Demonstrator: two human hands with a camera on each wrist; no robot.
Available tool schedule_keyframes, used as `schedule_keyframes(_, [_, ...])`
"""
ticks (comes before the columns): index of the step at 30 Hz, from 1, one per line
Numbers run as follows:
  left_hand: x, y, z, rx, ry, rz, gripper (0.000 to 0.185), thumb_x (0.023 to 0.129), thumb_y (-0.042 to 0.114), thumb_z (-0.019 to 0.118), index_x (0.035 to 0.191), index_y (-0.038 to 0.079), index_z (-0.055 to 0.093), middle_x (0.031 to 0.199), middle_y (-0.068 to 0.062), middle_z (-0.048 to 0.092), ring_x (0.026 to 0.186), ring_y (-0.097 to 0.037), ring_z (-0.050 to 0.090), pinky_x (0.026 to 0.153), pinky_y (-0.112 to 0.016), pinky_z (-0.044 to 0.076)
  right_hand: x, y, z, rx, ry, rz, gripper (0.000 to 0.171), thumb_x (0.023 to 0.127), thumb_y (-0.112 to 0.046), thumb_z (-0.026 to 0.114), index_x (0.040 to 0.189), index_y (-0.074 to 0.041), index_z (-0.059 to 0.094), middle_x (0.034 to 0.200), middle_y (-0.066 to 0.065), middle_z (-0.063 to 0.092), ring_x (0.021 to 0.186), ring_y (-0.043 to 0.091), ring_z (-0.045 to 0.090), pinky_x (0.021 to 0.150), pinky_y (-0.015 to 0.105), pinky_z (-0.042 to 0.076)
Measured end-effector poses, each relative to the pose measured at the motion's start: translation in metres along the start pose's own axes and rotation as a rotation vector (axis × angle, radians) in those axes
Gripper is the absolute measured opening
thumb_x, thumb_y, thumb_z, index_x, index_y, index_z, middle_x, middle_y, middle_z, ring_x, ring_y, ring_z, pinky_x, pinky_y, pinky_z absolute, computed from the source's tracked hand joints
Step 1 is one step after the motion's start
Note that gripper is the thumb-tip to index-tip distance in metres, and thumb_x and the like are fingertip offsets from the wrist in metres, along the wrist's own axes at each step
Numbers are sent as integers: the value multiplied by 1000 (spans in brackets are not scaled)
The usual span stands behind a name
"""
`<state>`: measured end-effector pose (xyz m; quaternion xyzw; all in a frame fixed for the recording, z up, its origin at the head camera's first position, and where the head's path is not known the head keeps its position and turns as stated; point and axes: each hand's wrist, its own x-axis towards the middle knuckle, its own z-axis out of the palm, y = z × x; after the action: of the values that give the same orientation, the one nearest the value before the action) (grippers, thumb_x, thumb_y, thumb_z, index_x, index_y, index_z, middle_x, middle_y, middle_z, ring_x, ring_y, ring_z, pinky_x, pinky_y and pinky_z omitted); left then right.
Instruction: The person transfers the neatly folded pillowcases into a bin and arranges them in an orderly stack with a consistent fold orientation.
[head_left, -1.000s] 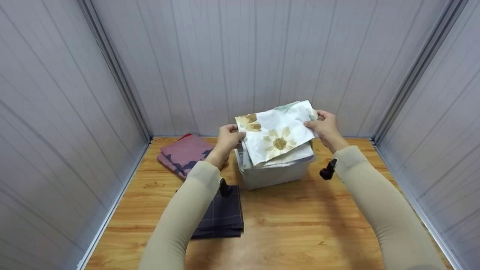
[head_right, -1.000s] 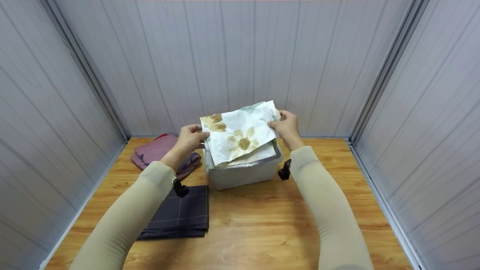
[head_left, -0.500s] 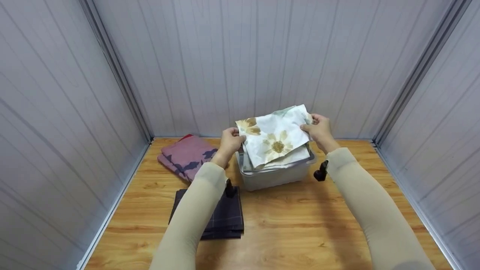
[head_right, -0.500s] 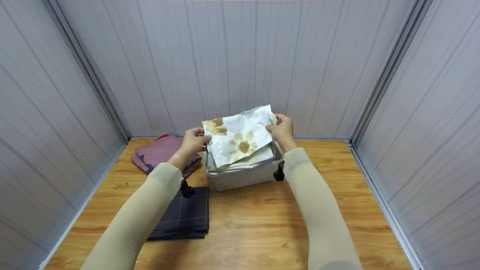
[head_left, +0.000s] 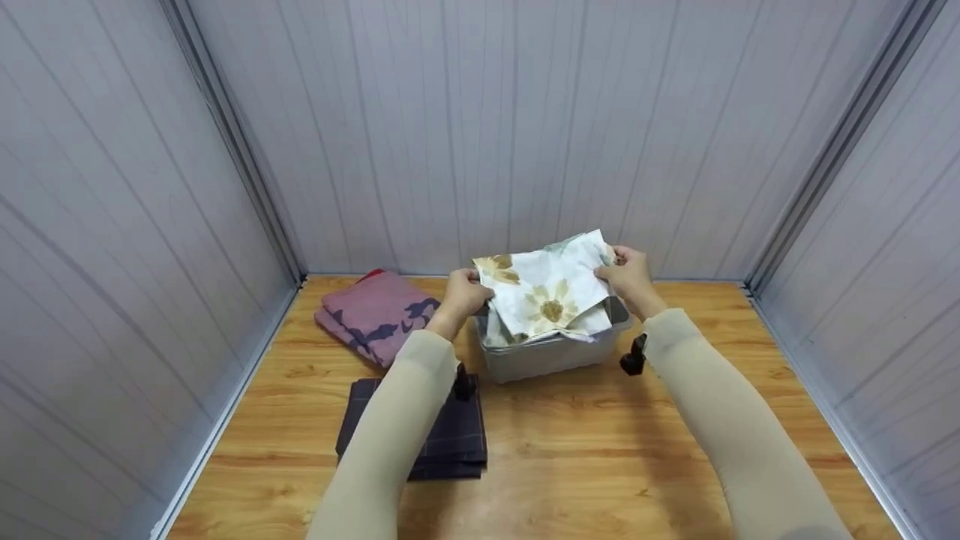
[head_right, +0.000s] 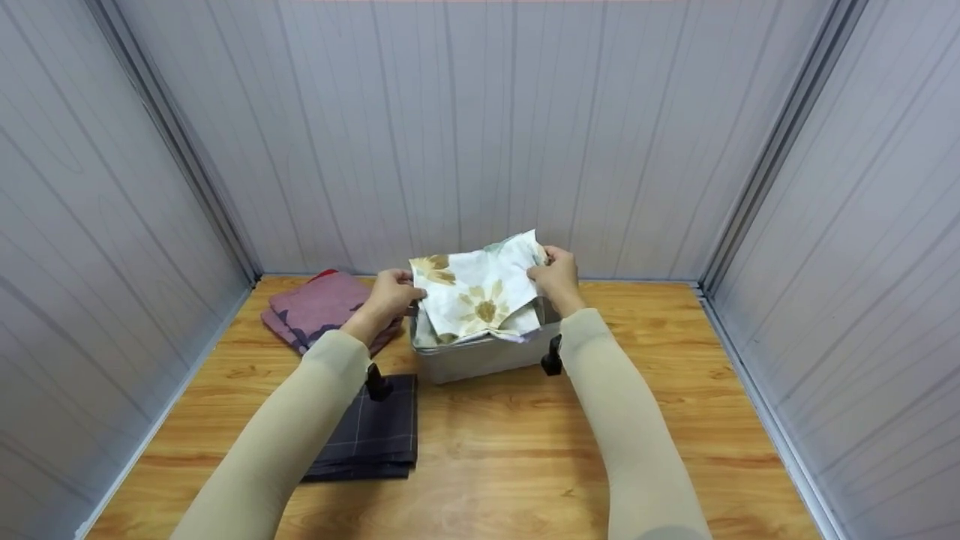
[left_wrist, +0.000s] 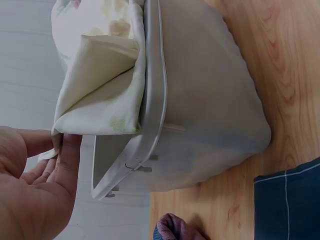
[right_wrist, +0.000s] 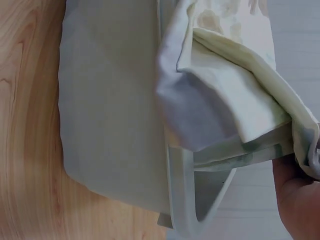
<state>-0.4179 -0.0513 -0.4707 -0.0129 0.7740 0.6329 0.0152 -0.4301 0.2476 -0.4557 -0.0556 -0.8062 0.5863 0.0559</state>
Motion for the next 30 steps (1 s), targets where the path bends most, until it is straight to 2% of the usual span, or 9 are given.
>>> schedule_keyframes(3, [0,0,2,20,-6,-17,17,90,-13,66,108,-10,65,90,-9,63,67,-13,61,53,-21,54,2,2,1,-11,-11,13,55,94,4,62,148,8,58,139,22,63,114,21,59,82,17,52])
schedule_keyframes(6, [-1,0,3,66,2,-6,8,90,-12,67,97,-7,66,84,-6,61,67,-13,60,55,-20,53,4,3,4,-19,-13,18,54,93,4,60,147,9,59,134,20,63,107,19,59,79,17,51])
schedule_keyframes(9, [-1,0,2,113,2,-6,8,91,-10,69,90,-3,65,80,-3,60,67,-11,60,57,-21,53,5,5,6,-27,-26,9,53,95,4,60,148,10,58,134,20,63,104,17,59,78,16,51])
schedule_keyframes(12, [2,-3,1,109,-19,-21,11,91,-9,72,89,-2,64,80,-4,62,67,-12,63,62,-25,59,4,9,6,-37,-53,-3,53,99,2,59,150,11,55,137,23,63,103,15,60,78,15,52])
schedule_keyframes(15, [4,-6,0,69,-44,-30,8,90,-10,72,93,-5,66,82,-8,65,68,-15,66,66,-32,65,3,11,6,-33,-82,-8,53,101,0,58,153,12,52,141,25,62,105,14,61,81,15,52])
schedule_keyframes(18, [6,-8,-1,34,-56,-22,9,87,-12,70,93,-7,65,80,-10,67,64,-17,67,65,-33,65,3,12,5,-10,-103,-13,53,102,1,57,153,12,50,141,26,62,104,13,61,81,15,53])
schedule_keyframes(26, [3,-6,3,11,-39,-24,12,89,-14,68,97,-7,61,75,-4,60,56,-9,60,52,-22,56,1,13,4,36,-123,-29,51,101,5,55,151,13,52,127,19,63,95,11,59,76,15,53])
schedule_keyframes(30, [2,-4,2,25,-42,-14,15,90,-13,68,105,-11,63,79,-5,60,57,-9,60,53,-22,56,1,13,3,24,-122,-23,51,101,5,55,152,12,52,132,20,62,100,12,58,79,15,52])
